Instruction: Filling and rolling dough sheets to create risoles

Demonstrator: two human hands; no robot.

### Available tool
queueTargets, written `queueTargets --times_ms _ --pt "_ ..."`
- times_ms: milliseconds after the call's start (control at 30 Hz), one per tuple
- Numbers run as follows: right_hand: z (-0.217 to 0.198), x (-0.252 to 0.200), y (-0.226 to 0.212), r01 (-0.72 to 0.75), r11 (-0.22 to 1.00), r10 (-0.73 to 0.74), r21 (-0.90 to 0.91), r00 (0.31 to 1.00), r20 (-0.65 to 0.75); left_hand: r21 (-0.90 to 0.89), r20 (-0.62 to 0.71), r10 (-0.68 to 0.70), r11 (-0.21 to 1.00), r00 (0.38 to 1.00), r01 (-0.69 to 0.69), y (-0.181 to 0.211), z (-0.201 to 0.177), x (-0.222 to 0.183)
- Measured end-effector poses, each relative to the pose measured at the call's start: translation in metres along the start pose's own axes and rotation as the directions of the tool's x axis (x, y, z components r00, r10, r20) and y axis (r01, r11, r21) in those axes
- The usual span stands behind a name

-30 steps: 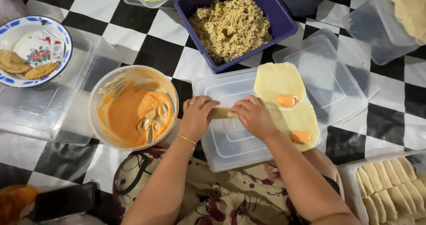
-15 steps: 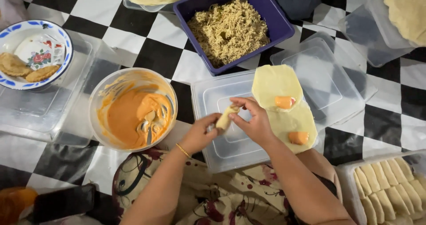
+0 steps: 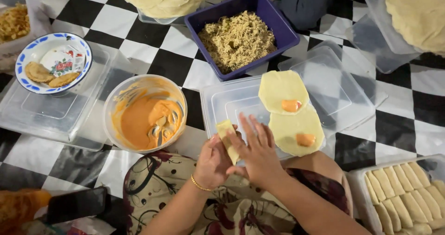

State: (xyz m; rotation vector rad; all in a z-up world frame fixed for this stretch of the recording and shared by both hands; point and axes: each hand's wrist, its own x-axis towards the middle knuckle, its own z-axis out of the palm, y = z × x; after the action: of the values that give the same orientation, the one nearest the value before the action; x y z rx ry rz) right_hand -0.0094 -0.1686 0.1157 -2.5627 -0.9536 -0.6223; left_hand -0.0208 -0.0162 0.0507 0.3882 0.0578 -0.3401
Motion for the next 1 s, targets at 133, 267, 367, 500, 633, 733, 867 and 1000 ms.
queueTargets --times_ms 133,267,367,500,633,733,867,1000 --pt "-0.003 -0.006 -0.002 -0.08 0.997 0.08 -0.007 0.995 -0.052 0.014 0.075 0.103 0.994 0.992 -0.104 -0.003 0.004 -0.013" --pt "-0.005 -0.009 -0.004 0.015 0.999 -0.02 -0.043 0.992 -0.127 0.142 0.091 0.064 0.987 0.994 -0.077 0.009 0.07 -0.019" --pt "-0.001 -0.015 0.003 -0.073 0.996 0.069 -0.048 0.995 -0.066 0.241 0.053 0.128 0.961 0.99 -0.137 -0.002 0.061 -0.019" --pt "-0.008 -0.018 0.006 -0.061 0.998 0.062 0.008 0.996 -0.064 0.244 0.108 0.117 0.96 0.987 -0.14 -0.006 0.068 -0.02" --pt "-0.017 -0.02 0.019 -0.18 0.974 0.183 0.135 0.983 -0.016 0.297 0.127 0.118 0.943 0.985 -0.151 -0.01 0.067 -0.013" --pt "-0.042 -0.029 0.027 -0.453 0.423 0.385 0.785 0.874 0.297 0.513 0.286 -0.004 0.845 0.958 -0.15 -0.001 0.088 -0.017" --pt "-0.063 -0.057 0.048 -0.6 -0.116 0.531 0.791 0.636 0.56 0.696 0.4 -0.196 0.701 0.896 -0.157 -0.011 0.104 -0.019" --pt "-0.053 -0.147 0.082 -0.293 -0.51 0.65 0.809 0.484 0.586 0.927 0.272 -0.356 0.344 0.894 -0.145 -0.024 0.064 -0.008"
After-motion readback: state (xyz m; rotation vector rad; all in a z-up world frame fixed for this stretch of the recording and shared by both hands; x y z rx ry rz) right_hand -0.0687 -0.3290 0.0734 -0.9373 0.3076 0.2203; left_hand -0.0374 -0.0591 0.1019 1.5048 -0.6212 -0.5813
